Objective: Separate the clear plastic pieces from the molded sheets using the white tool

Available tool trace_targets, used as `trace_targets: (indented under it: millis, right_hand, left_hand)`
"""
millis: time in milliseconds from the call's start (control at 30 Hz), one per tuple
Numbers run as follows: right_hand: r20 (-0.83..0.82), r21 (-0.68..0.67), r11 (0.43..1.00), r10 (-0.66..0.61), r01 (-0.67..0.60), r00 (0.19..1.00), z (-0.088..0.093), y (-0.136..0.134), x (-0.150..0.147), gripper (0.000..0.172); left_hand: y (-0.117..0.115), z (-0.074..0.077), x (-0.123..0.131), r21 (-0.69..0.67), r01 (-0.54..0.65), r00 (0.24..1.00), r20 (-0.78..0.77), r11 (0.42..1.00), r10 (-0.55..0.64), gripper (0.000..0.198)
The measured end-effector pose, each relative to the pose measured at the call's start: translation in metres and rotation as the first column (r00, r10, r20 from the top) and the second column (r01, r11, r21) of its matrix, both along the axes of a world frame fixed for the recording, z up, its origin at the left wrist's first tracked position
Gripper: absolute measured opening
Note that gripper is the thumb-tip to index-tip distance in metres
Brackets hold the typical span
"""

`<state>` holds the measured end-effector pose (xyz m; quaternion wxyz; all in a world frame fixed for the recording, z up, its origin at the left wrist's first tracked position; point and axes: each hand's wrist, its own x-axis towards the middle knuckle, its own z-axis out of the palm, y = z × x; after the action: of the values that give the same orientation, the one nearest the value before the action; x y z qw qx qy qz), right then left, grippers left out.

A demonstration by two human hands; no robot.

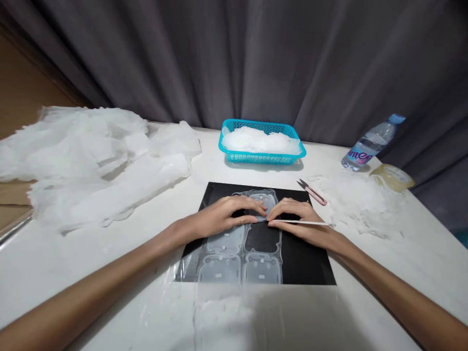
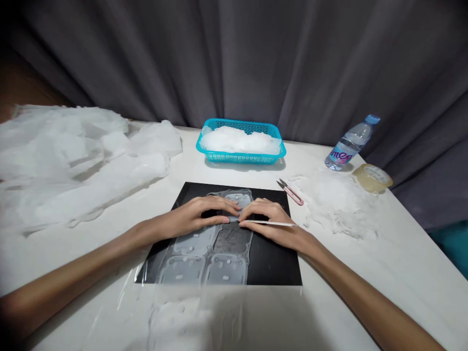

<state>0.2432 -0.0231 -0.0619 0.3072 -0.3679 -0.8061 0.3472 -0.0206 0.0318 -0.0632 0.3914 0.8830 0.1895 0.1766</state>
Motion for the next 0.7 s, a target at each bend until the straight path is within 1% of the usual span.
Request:
trace_targets:
  millis: [167, 300, 400, 533, 700]
  right_hand:
    - [0.005, 0.067, 0.998, 0.014, -0.015, 1.000, -0.004, -0.001, -0.001, 0.013]
    - [0.034, 0.124, 0.992, 0.035, -0.038, 0.999, -0.009, -0.003, 0.001, 0.010]
    - [0.050, 0.154, 0.987, 0.046, -0.053, 0.998, -0.010, -0.003, 0.001, 0.012]
    - [0.054, 0.179, 0.982, 0.055, -0.064, 0.997, -0.011, -0.004, 0.001, 0.014]
    - [0.044, 0.157, 0.988, 0.008, -0.015, 0.999, -0.013, -0.003, 0.001, 0.011]
  left_hand:
    - [0.002, -0.004, -0.001, 0.020, -0.005, 1.000, -0.019, 1.000, 0.006, 0.029]
    - [0.002, -0.005, -0.001, 0.024, -0.005, 1.000, -0.012, 1.000, 0.006, 0.030]
    - [0.003, -0.005, -0.001, 0.036, 0.005, 1.000, -0.007, 0.999, -0.005, 0.030]
    - [0.004, -0.005, -0.003, 0.120, 0.010, 0.998, -0.057, 0.993, -0.003, 0.031]
    - [-0.002, 0.004, -0.001, 0.243, 0.016, 0.994, -0.112, 0.970, 0.012, 0.024]
